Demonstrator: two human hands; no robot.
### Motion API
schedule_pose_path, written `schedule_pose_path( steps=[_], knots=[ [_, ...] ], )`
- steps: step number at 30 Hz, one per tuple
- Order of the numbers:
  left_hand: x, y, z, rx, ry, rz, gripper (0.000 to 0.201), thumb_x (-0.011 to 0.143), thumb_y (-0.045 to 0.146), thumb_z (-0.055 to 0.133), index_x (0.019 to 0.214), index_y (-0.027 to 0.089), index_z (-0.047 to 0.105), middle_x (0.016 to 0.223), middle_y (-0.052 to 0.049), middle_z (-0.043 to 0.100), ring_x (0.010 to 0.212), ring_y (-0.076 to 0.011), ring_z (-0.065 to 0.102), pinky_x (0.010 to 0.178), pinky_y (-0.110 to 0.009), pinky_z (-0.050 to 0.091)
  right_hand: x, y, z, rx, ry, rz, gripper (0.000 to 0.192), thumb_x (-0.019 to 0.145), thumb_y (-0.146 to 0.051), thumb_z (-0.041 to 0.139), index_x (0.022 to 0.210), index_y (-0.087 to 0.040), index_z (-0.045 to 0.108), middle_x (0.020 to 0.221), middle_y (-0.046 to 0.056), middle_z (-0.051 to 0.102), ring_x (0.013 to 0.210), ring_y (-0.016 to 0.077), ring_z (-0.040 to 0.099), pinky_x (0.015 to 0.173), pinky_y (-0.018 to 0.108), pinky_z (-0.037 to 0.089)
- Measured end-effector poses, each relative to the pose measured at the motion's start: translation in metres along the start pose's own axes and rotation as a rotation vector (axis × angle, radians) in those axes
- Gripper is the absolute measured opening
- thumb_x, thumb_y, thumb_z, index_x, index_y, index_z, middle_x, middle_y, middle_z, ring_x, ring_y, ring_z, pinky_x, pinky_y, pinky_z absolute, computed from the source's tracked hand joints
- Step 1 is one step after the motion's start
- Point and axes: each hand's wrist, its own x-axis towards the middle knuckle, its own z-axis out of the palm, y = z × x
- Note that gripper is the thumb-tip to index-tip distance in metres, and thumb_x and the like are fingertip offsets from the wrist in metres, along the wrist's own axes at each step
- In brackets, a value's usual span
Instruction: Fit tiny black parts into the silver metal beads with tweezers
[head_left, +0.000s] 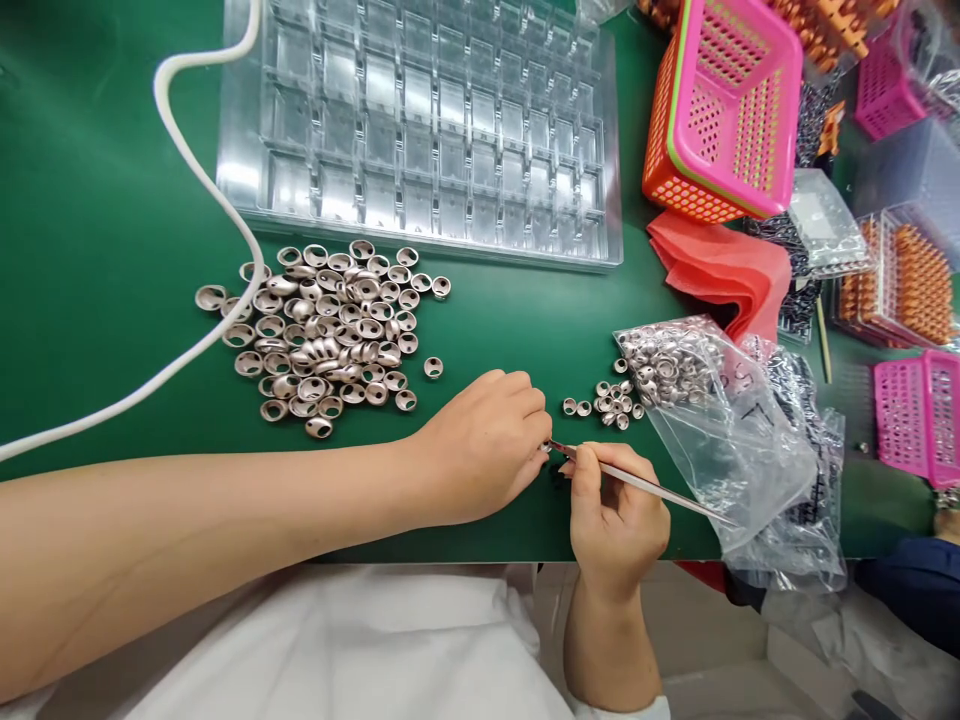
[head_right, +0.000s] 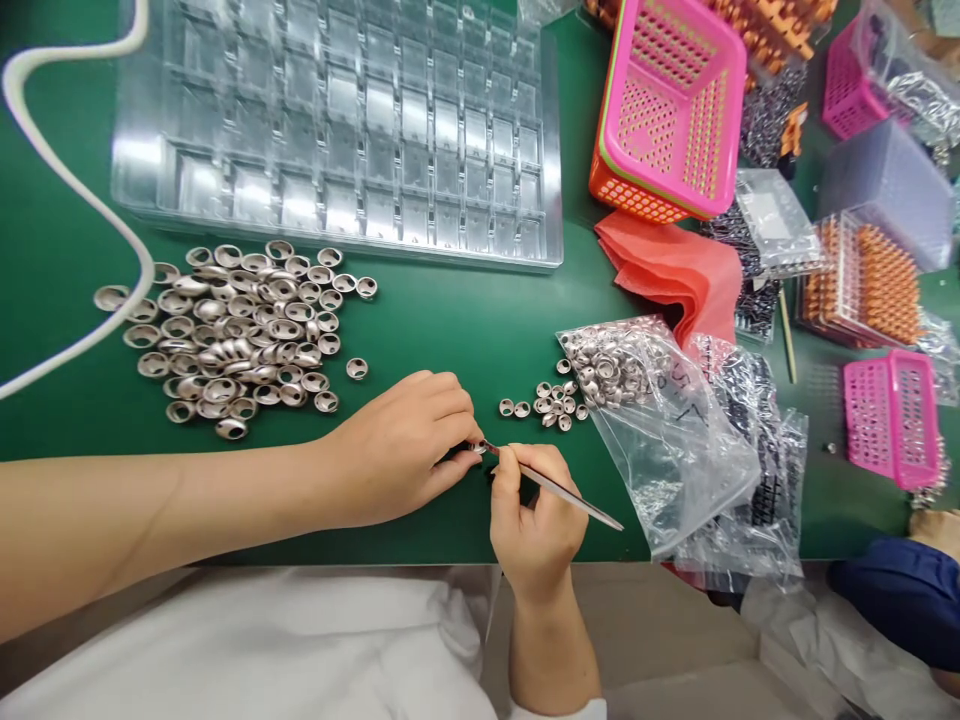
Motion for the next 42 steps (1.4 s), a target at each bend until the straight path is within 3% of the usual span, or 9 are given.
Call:
schedule_pose_path(
  steps=[29, 42],
  knots=[
    [0.000, -0.001, 0.001, -0.004, 0.020, 0.009, 0.014, 0.093, 0.019, 0.062, 0.083, 0.014, 0.069, 0.080, -0.004, 0.060, 0.081, -0.0209, 0.048, 0.070, -0.036, 0.033, -0.002, 0.006, 0.001, -0.028, -0.035, -0.100, 0.016, 0.091, -0.014, 0.066, 0.102, -0.023, 0.061, 0.081, -0.001, 0.070, 0.065, 0.0124, 0.070, 0.058, 0.025, 0.059],
    [0.000, -0.001, 0.002, -0.006, 0.035, 0.010, 0.015, 0.093, 0.018, 0.061, 0.081, 0.014, 0.069, 0.079, -0.004, 0.060, 0.080, -0.0208, 0.048, 0.069, -0.036, 0.033, 0.007, -0.006, 0.000, -0.183, -0.057, -0.255, 0.016, 0.092, -0.010, 0.063, 0.102, -0.021, 0.057, 0.077, 0.000, 0.066, 0.065, 0.0120, 0.067, 0.058, 0.023, 0.057]
  ],
)
